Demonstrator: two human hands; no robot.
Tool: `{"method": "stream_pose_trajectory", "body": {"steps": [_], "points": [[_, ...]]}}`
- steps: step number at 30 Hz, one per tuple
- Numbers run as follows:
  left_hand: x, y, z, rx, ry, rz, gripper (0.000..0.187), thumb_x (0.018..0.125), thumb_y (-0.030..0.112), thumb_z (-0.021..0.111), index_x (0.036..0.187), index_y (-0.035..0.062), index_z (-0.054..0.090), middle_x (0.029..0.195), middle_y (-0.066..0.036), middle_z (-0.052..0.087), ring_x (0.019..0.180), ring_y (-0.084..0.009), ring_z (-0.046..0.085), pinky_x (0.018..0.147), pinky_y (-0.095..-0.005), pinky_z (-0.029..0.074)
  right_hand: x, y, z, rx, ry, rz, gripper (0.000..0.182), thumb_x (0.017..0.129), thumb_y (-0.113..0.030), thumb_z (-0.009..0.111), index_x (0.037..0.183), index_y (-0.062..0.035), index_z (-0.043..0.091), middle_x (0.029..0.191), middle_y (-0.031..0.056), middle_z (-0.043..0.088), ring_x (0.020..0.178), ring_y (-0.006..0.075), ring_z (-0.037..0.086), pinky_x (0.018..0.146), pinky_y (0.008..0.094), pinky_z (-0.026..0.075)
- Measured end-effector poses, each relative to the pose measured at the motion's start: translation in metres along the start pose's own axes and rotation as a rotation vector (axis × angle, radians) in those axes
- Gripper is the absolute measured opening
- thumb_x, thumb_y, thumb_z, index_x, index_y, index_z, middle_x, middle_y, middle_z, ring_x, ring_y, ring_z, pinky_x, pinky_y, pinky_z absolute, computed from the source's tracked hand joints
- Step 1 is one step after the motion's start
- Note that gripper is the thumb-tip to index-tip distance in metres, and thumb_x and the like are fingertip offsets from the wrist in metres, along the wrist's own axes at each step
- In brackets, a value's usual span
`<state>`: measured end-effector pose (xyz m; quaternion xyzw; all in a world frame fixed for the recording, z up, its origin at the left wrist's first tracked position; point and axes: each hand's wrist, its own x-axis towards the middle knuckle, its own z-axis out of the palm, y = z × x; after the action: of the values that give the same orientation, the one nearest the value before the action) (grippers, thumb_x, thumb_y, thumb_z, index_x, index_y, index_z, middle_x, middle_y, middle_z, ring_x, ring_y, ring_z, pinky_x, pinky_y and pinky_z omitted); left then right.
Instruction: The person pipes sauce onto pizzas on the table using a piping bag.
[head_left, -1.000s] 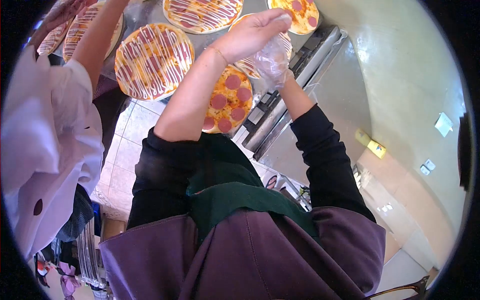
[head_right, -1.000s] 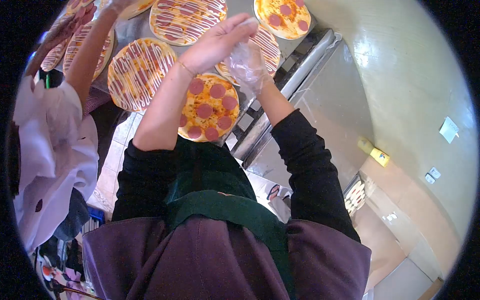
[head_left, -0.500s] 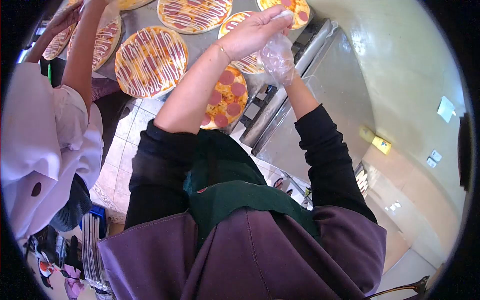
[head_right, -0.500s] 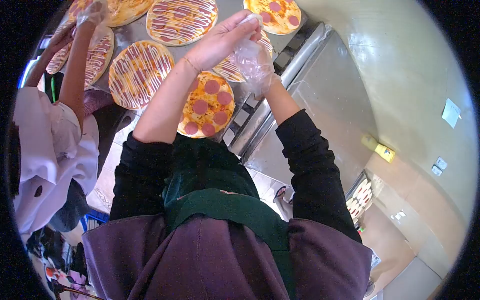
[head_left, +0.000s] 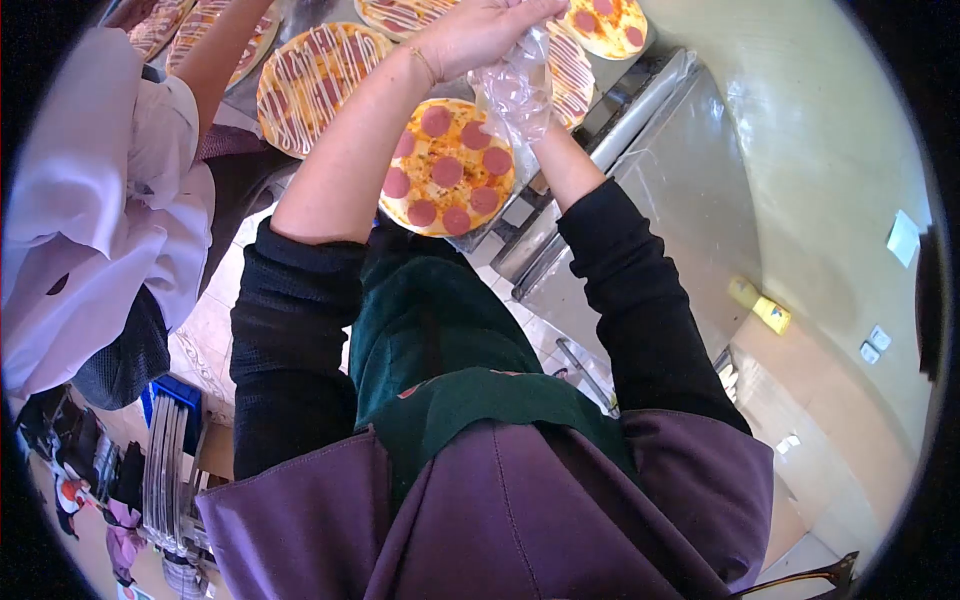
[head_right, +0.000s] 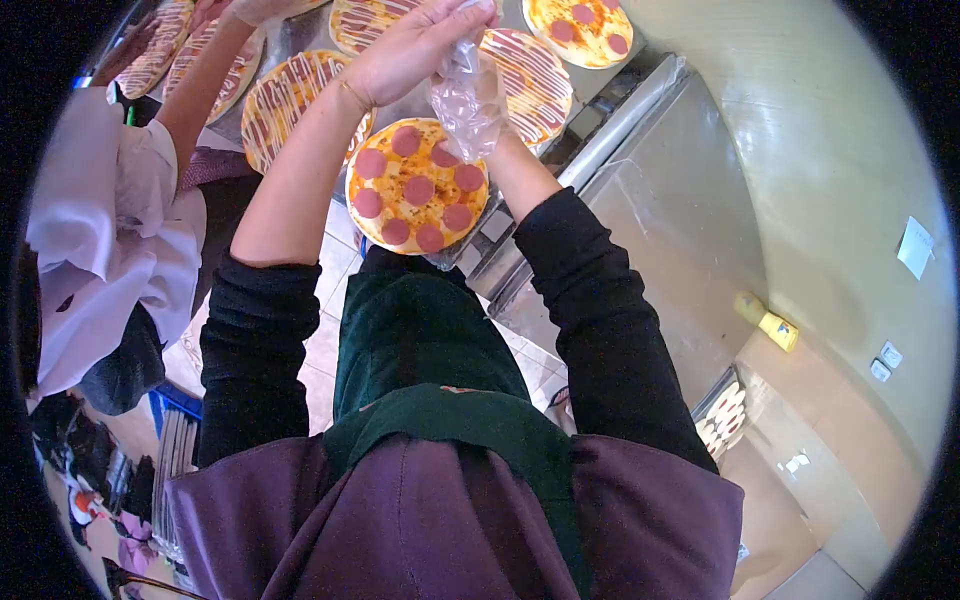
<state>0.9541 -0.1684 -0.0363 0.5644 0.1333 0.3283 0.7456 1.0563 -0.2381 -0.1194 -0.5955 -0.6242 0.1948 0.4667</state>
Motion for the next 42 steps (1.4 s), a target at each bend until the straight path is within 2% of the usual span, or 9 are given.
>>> {"method": "stream_pose_trajectory", "body": {"steps": [5,10,12,21,26,30,33,36,42], "points": [[-0.002,0.0,-0.019,0.156,-0.045,0.01,0.028,0.099,0.03,0.041,0.1,0.0046,0.05,0.085,0.003,0.042,0.082,-0.0066,0.04,0.076,-0.0213,0.037,-0.001,0.006,0.012,-0.086,-0.032,0.056,0.025,0.078,-0.015,0.061,0.102,-0.0077,0.057,0.082,0.0098,0.064,0.079,0.0273,0.063,0.069,0.0366,0.048],[-0.001,-0.015,-0.013,0.08,-0.054,0.047,0.035,0.098,0.032,0.04,0.113,0.0017,0.049,0.096,-0.001,0.049,0.092,-0.0092,0.045,0.084,-0.0231,0.038,-0.002,0.013,0.008,-0.183,-0.046,0.097,0.029,0.078,-0.015,0.062,0.105,-0.0069,0.055,0.084,0.0103,0.065,0.08,0.0287,0.063,0.069,0.0366,0.048],[-0.002,-0.018,-0.003,0.06,-0.036,0.049,0.038,0.098,0.032,0.04,0.118,0.0006,0.048,0.101,-0.003,0.051,0.097,-0.011,0.046,0.087,-0.0243,0.038,-0.02,0.022,-0.008,0.132,-0.152,0.255,0.056,0.087,-0.013,0.06,0.133,-0.0038,0.03,0.12,0.0062,0.047,0.11,0.0169,0.049,0.091,0.0287,0.043],[-0.002,-0.018,-0.008,0.063,-0.15,-0.051,0.043,0.098,0.033,0.041,0.124,-0.001,0.046,0.108,-0.005,0.054,0.103,-0.012,0.048,0.09,-0.0246,0.038,-0.018,-0.006,-0.014,0.2,-0.151,0.249,0.053,0.085,-0.008,0.06,0.131,-0.0041,0.034,0.114,0.0056,0.048,0.104,0.0154,0.052,0.087,0.0291,0.045],[-0.009,-0.002,-0.035,0.055,-0.066,0.049,0.037,0.098,0.031,0.041,0.115,-0.0002,0.05,0.099,-0.001,0.053,0.095,-0.0102,0.047,0.086,-0.0248,0.04,0.013,0.013,0.028,-0.169,-0.103,0.02,0.022,0.075,-0.011,0.064,0.094,-0.0046,0.056,0.08,0.0078,0.063,0.071,0.0239,0.061,0.064,0.0335,0.047],[-0.014,-0.003,-0.026,0.106,-0.041,0.047,0.037,0.098,0.033,0.042,0.116,0.0014,0.05,0.099,-0.001,0.053,0.095,-0.0086,0.047,0.085,-0.0232,0.039,-0.006,-0.006,0.008,-0.144,-0.212,-0.058,0.042,0.089,-0.011,0.056,0.127,-0.0016,0.041,0.117,0.0081,0.049,0.107,0.0175,0.051,0.087,0.0301,0.045],[-0.018,-0.019,0.001,0.114,0.012,-0.019,0.036,0.096,0.036,0.044,0.114,0.005,0.053,0.099,0.0,0.056,0.093,-0.0075,0.05,0.084,-0.0229,0.041,-0.026,0.007,-0.005,0.439,-0.122,0.178,0.041,0.09,-0.011,0.054,0.126,-0.0003,0.04,0.117,0.0091,0.05,0.106,0.0185,0.052,0.086,0.0299,0.045],[-0.021,-0.032,0.012,0.07,-0.047,-0.042,0.038,0.095,0.038,0.047,0.115,0.0068,0.054,0.103,0.0,0.059,0.095,-0.0084,0.053,0.087,-0.0248,0.042,-0.034,0.006,-0.022,-0.197,-0.083,0.077,0.032,0.08,-0.007,0.06,0.111,-0.0017,0.053,0.101,0.0109,0.059,0.09,0.0208,0.058,0.076,0.0292,0.046],[-0.027,-0.001,-0.016,0.04,0.066,0.085,0.031,0.098,0.033,0.042,0.103,0.0039,0.052,0.087,0.003,0.047,0.083,-0.0053,0.044,0.075,-0.0203,0.04,-0.011,-0.017,0.016,0.284,-0.031,0.193,0.025,0.079,-0.01,0.062,0.103,-0.0041,0.056,0.089,0.01,0.063,0.081,0.0245,0.061,0.071,0.0323,0.048]]}}
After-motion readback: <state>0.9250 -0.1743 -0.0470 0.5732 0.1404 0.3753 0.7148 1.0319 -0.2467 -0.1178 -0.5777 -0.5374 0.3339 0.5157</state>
